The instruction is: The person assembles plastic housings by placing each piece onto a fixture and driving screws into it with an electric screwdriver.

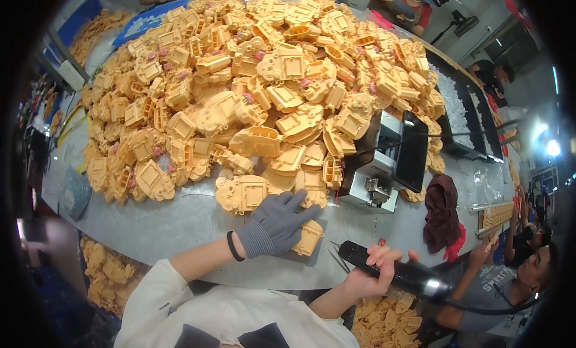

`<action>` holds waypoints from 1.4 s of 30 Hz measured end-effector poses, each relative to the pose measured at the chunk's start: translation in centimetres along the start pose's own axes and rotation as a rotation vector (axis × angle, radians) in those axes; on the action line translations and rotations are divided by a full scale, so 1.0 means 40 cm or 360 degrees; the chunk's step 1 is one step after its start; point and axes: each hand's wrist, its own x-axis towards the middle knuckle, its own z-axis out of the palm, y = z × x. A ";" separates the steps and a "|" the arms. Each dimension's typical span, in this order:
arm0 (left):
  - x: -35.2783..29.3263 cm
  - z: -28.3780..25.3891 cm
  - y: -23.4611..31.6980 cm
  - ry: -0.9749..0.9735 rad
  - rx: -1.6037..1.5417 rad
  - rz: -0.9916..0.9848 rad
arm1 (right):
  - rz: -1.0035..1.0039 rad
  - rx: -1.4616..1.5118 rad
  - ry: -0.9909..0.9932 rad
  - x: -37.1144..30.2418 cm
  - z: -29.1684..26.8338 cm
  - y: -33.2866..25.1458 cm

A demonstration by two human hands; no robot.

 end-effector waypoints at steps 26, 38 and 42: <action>-0.130 0.070 -0.060 0.0478 -0.0555 0.0458 | 0.0110 0.0105 -0.0032 0.010 -0.013 0.023; -0.153 0.102 -0.015 0.0676 -0.0458 0.0233 | -0.0084 0.0174 -0.0245 0.087 0.002 -0.002; -0.127 0.106 -0.024 0.0596 -0.0582 0.0213 | -0.0208 -0.0131 -0.0205 0.206 0.025 0.051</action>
